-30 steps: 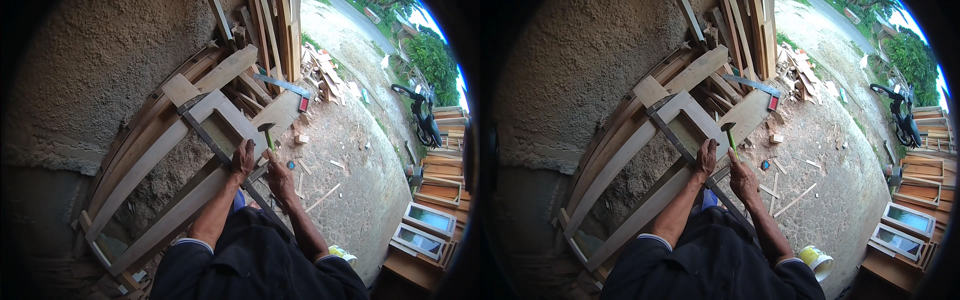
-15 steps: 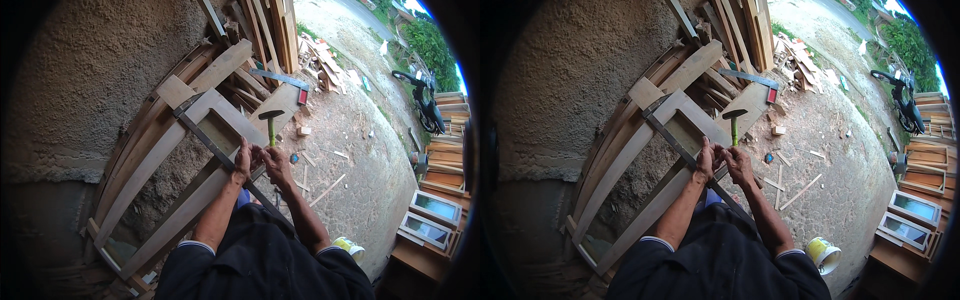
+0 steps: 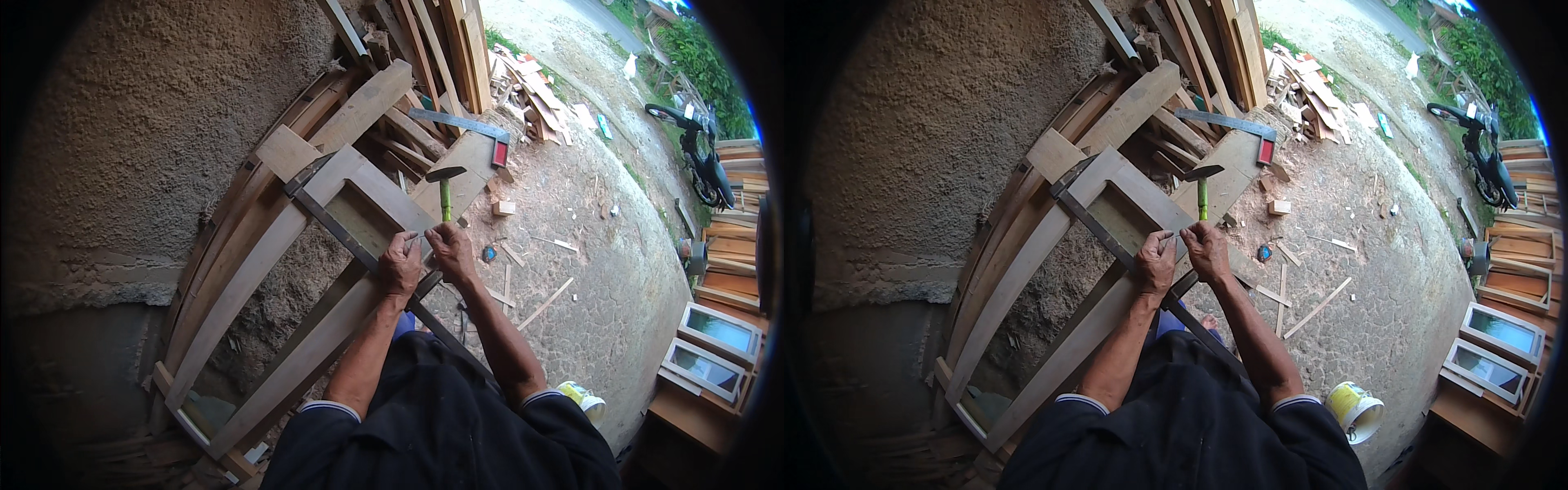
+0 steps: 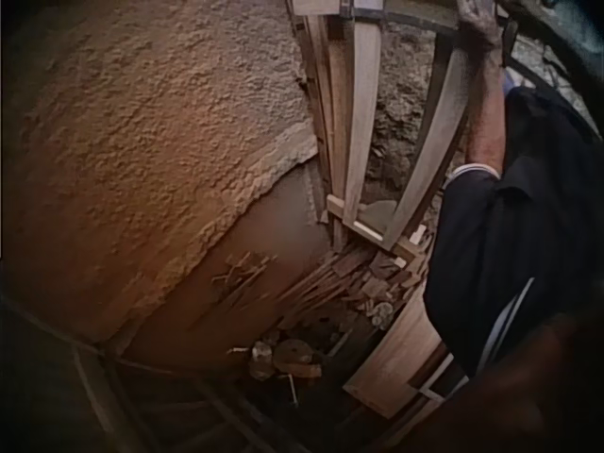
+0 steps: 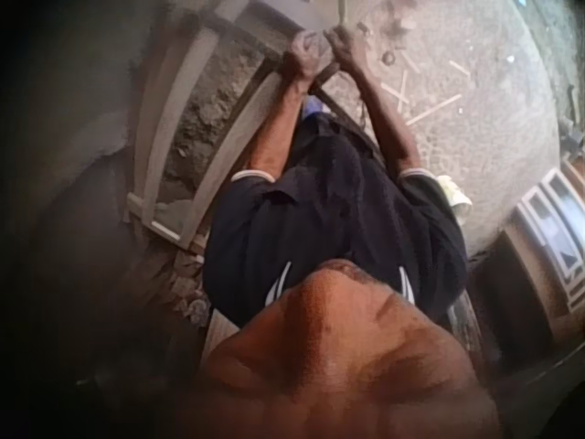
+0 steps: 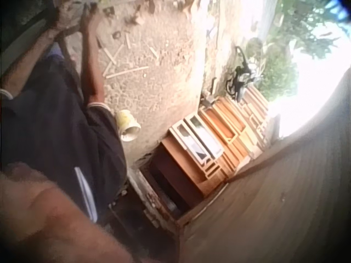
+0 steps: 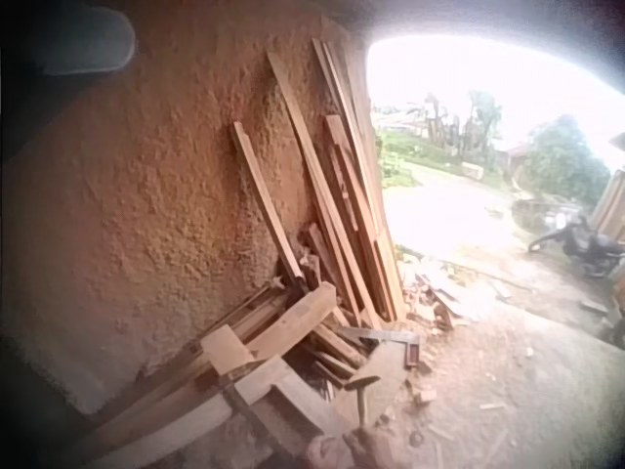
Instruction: The person assembles a wooden frame by hand, using a hammer to drive nails into the joints. They repeatedly position the frame, hammer nails, and adjust the pieces to secure the structure.
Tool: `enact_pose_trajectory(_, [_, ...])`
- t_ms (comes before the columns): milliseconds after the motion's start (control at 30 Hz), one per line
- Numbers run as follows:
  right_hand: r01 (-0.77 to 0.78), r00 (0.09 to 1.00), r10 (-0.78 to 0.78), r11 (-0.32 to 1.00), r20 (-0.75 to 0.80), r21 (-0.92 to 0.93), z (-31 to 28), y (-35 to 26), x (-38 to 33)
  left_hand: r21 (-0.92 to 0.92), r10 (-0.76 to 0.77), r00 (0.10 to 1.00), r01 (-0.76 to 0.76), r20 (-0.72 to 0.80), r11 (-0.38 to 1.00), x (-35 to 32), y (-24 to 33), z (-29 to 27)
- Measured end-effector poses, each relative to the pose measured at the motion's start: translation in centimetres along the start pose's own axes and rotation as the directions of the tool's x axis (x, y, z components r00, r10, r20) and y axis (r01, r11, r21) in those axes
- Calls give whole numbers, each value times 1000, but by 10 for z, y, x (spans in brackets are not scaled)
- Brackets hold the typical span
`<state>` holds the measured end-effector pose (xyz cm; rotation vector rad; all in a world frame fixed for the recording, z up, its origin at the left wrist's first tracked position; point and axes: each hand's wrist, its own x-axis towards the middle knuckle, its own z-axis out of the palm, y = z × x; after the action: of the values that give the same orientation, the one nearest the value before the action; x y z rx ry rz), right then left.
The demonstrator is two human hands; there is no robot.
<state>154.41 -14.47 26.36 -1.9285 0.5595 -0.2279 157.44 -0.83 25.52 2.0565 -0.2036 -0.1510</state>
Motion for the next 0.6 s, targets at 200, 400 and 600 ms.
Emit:
enact_pose_trajectory(200, [178,977,-200,955,-70,-239,2,7,10,214,-36,997,50,-65,976,8,8,-2])
enact_pose_trajectory(400, [196,981,-191,940,45,-279,3,7,25,328,39,999,-41,11,944,17,7,6])
enact_pose_trajectory(600, [198,980,-186,936,70,-289,3,8,28,388,-11,1000,0,26,922,24,9,16])
